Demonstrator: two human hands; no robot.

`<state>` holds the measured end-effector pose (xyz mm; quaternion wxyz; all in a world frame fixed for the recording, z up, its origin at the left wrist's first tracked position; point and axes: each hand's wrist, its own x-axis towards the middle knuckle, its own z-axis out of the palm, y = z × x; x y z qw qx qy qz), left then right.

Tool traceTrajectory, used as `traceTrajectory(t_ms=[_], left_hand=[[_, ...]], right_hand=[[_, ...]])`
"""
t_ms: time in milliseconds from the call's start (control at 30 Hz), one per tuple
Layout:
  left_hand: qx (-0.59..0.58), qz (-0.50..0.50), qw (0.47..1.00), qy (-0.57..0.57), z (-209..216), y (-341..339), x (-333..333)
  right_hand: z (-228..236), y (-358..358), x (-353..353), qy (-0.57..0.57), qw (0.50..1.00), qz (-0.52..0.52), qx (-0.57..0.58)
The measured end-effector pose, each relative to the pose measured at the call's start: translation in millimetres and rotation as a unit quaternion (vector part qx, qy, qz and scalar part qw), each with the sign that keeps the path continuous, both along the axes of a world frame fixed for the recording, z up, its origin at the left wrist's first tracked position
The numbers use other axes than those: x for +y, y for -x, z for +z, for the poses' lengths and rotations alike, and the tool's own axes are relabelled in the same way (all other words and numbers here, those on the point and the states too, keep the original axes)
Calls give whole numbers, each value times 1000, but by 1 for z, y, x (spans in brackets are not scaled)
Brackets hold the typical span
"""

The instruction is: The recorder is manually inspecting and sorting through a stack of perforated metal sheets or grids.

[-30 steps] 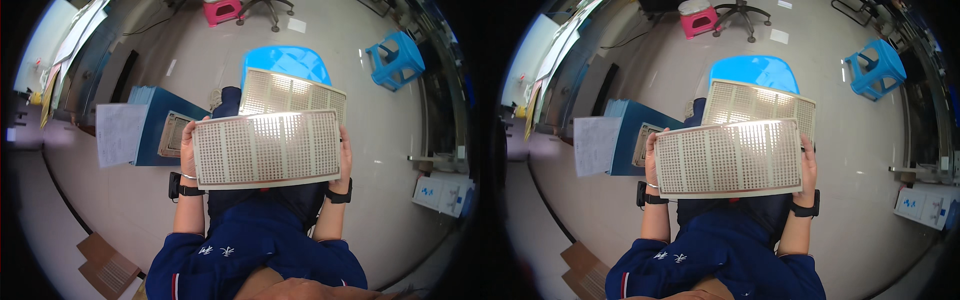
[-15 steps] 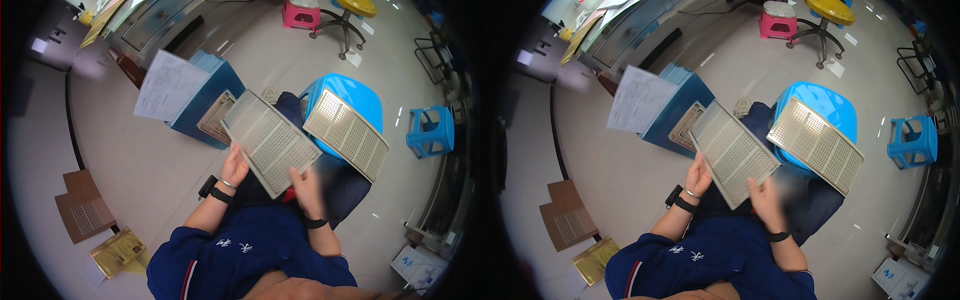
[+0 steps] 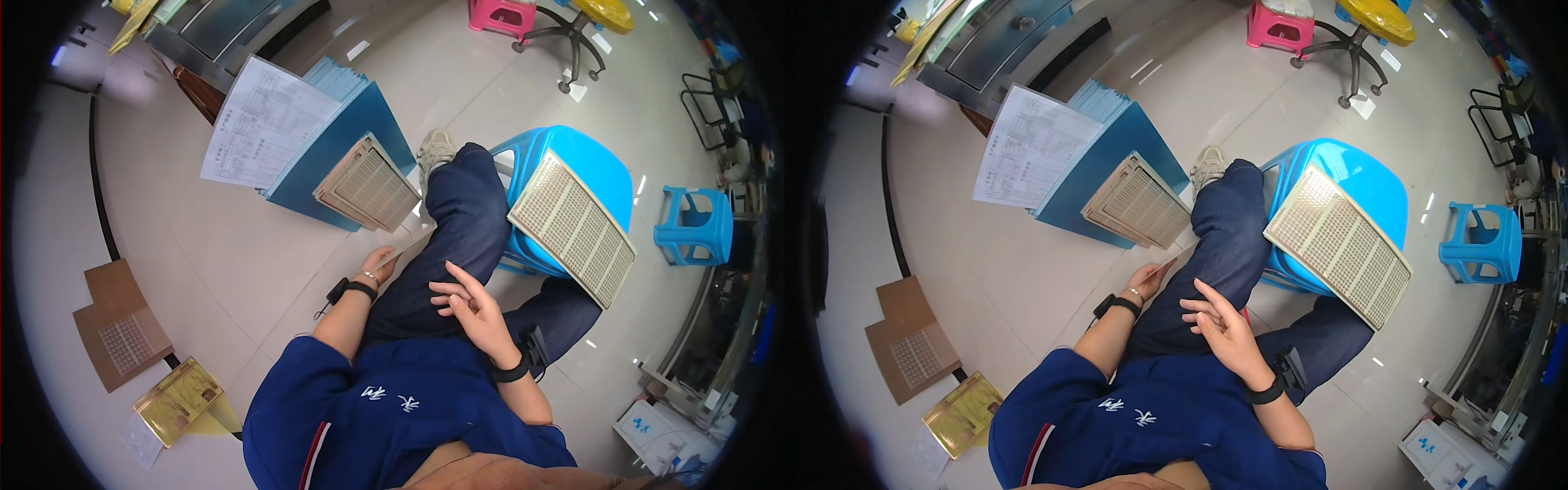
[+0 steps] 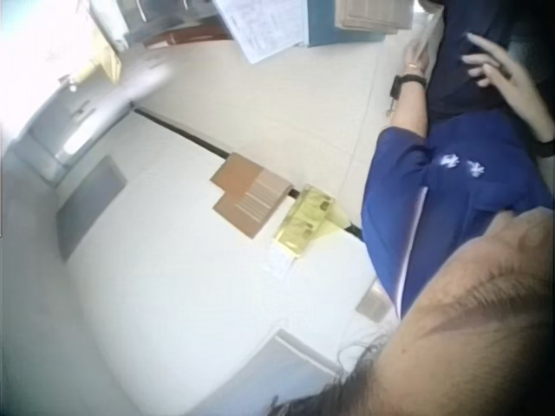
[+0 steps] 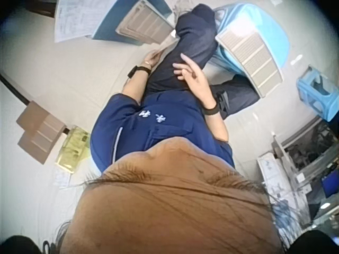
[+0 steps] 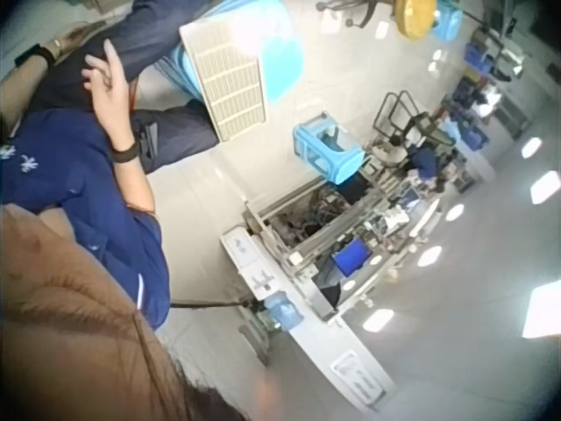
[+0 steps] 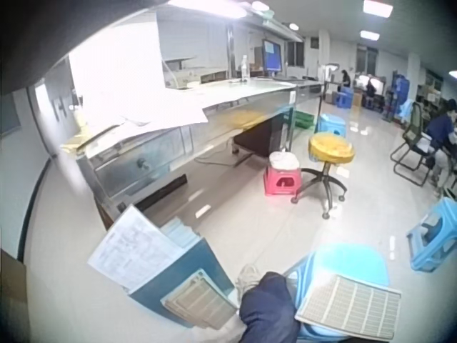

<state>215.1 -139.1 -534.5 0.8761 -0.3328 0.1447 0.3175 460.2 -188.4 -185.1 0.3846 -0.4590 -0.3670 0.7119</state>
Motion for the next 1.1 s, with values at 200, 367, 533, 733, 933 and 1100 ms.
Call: traceTrajectory(t_ms=[200, 367, 533, 733, 933, 1100], left_hand=[[328, -25, 944, -37, 34, -39, 38], [349, -34, 937, -15, 33, -32, 42], [394, 155, 900, -100, 21, -37, 50], [338, 194, 920, 39, -4, -7, 77], [269, 272, 911, 154, 26, -4, 97], [359, 254, 877, 195, 32, -21, 105]], right_hand=[[-9, -6, 0, 26, 999, -17, -38], [-14, -9, 4, 33, 998, -24, -50], [-15, -14, 10, 26, 996, -43, -72], [-21, -19, 10, 41, 995, -49, -76], [-22, -20, 6, 48, 994, -54, -80], [-18, -35, 3, 50, 990, -95, -86]])
